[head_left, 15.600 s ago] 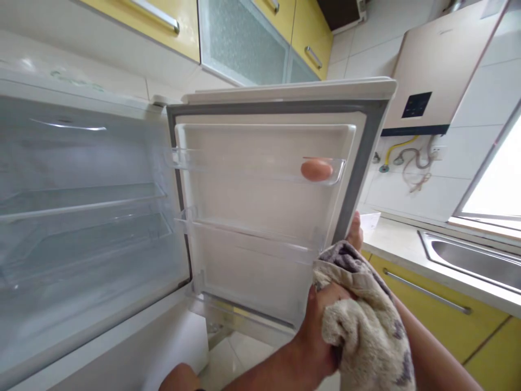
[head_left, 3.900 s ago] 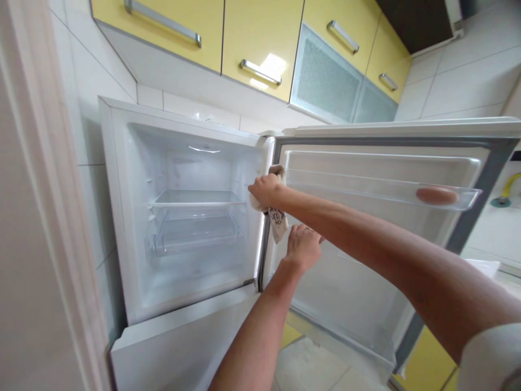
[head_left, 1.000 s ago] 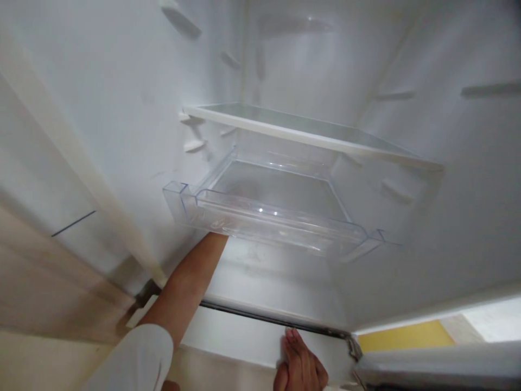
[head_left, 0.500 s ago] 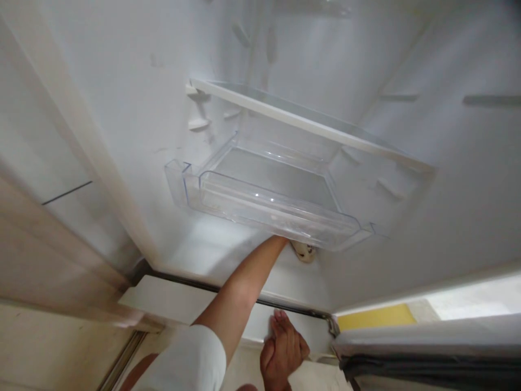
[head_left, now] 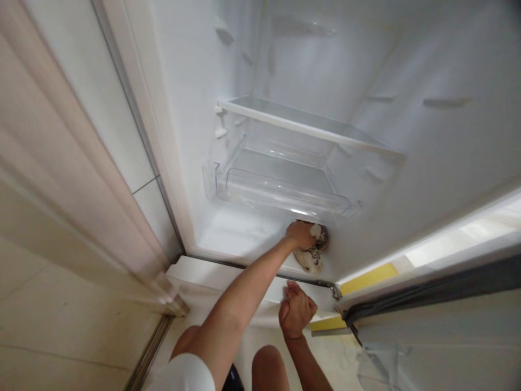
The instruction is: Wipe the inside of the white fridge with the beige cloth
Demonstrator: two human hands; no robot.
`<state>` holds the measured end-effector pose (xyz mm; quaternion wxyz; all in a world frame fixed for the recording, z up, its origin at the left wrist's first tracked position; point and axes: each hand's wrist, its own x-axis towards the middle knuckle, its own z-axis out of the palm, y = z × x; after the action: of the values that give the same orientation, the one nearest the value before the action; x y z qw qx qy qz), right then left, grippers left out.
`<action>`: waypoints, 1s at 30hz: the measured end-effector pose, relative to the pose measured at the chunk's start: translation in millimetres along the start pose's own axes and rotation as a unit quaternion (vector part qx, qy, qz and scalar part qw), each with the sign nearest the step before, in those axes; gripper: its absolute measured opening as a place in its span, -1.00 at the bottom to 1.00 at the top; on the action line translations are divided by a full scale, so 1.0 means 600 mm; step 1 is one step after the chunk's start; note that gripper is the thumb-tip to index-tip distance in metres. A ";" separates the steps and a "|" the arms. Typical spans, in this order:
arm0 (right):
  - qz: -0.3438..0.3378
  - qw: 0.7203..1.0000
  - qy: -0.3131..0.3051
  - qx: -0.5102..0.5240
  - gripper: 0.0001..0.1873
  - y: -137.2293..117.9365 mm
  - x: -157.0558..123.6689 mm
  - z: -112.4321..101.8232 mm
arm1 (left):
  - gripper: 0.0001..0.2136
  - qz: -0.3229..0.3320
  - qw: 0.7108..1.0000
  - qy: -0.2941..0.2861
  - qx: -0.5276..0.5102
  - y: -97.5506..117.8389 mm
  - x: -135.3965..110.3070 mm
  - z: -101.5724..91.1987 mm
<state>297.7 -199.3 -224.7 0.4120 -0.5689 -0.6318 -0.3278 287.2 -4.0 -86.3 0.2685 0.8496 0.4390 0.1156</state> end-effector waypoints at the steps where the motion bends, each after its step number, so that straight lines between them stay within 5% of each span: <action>1: 0.001 1.000 0.000 -0.003 -0.72 0.000 0.000 0.000 | -0.54 0.009 1.000 0.006 -0.001 -0.001 -0.011 -0.002; 7: -0.008 1.000 -0.014 0.008 -0.75 0.002 0.001 -0.005 | -0.56 -0.009 0.999 0.044 0.006 -0.035 -0.066 -0.028; 18: -0.003 1.000 -0.011 0.017 -0.78 0.007 -0.009 0.000 | -0.48 -0.216 0.955 0.191 0.072 -0.216 -0.189 -0.153; 24: -0.006 1.000 0.004 0.018 -0.78 0.006 -0.009 0.003 | -0.46 -0.256 0.935 0.229 0.087 -0.229 -0.216 -0.159; 30: 0.011 1.000 0.000 0.021 -0.78 -0.006 -0.001 -0.004 | -0.49 -0.284 0.919 0.256 0.097 -0.230 -0.178 -0.154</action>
<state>294.5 -201.9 -224.0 0.4278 -0.5670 -0.6322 -0.3097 89.8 7.6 -82.5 0.0848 0.6523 0.7248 0.2051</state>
